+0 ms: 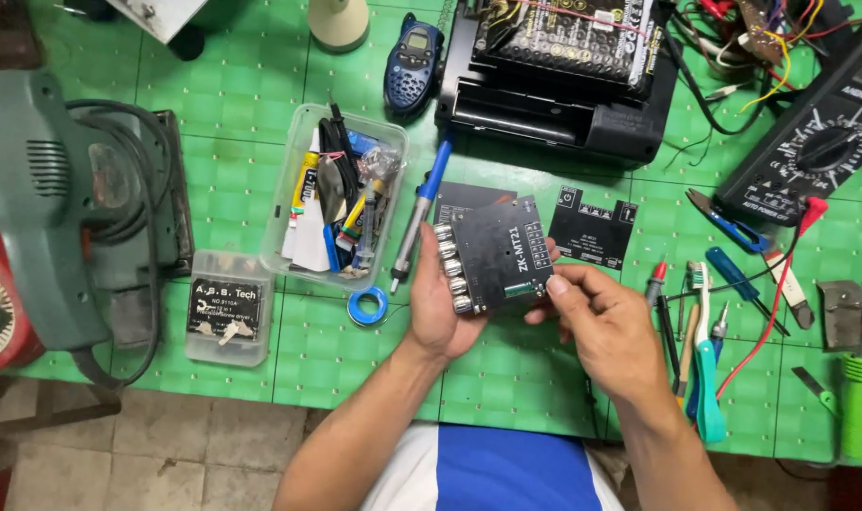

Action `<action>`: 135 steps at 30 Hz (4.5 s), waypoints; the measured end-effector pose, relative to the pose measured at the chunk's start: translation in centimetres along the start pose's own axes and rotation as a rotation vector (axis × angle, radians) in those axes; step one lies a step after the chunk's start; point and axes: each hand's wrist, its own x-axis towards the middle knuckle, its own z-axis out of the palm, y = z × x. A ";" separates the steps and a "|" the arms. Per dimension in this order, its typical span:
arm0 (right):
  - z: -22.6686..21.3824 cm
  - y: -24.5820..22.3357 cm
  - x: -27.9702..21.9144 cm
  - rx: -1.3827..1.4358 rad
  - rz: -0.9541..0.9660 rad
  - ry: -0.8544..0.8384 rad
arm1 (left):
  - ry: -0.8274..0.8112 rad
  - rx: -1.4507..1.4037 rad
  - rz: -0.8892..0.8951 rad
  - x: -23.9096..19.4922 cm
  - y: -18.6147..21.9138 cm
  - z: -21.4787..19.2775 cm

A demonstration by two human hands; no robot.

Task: Testing an electronic circuit board with multimeter probes and cleaning it with a toothbrush.

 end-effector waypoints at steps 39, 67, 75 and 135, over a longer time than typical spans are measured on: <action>-0.5 -0.4 -1.6 0.115 0.167 0.008 | 0.456 1.179 0.490 -1.3 1.2 2.5; -0.6 0.0 -2.4 0.064 0.131 0.062 | 0.424 1.176 0.385 -1.8 1.4 3.6; -0.9 0.8 -2.8 -0.045 0.067 0.114 | 0.397 1.147 0.330 -1.9 1.1 3.7; 1.1 -2.3 -1.5 -0.177 -0.563 0.132 | 0.473 -0.229 0.008 -0.6 0.0 4.2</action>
